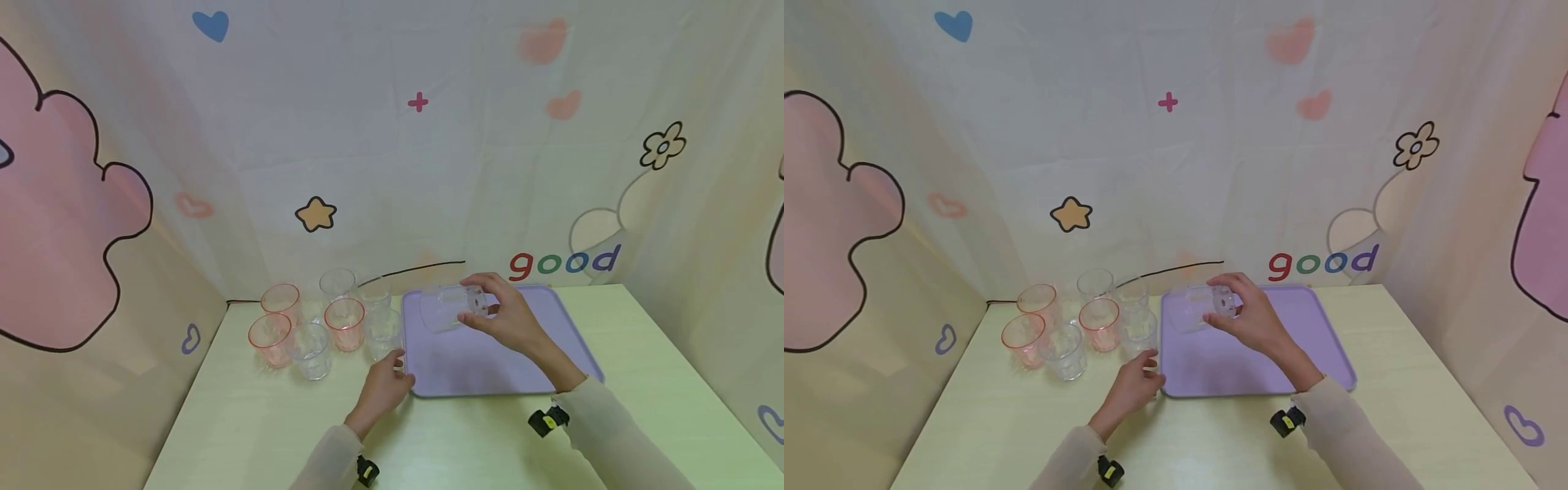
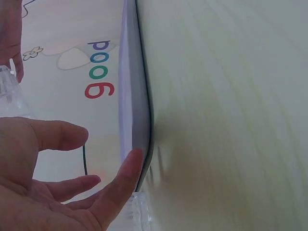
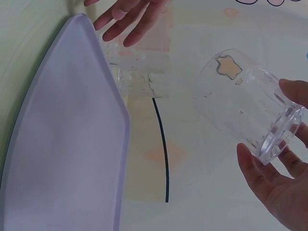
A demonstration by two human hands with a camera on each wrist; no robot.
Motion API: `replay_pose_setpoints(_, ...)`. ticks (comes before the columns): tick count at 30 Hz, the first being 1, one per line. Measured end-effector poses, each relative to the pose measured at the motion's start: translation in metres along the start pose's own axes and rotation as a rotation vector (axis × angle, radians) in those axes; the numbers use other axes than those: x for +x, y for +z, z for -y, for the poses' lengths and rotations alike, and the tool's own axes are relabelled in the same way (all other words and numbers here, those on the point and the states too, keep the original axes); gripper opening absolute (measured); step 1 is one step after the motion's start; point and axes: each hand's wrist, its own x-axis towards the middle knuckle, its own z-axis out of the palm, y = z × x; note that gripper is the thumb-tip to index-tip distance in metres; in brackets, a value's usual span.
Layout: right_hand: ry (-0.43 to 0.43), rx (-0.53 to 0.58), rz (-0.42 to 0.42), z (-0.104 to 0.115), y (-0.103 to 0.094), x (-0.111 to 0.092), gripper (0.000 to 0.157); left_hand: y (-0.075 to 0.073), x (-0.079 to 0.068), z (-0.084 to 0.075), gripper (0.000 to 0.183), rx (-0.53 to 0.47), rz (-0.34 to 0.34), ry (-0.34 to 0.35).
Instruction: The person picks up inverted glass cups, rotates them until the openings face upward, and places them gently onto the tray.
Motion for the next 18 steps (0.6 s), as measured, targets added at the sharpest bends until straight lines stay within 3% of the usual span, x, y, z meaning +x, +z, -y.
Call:
replay_pose_setpoints(10,-0.009,-0.067,0.016,-0.008,0.002,0.002,0.053,0.015,0.003,0.004,0.055,0.193,-0.058,0.046)
replay_pose_setpoints(18,-0.028,-0.119,0.022,-0.014,0.004,0.005,0.053,0.023,0.006,0.005,0.056,0.237,-0.101,0.057)
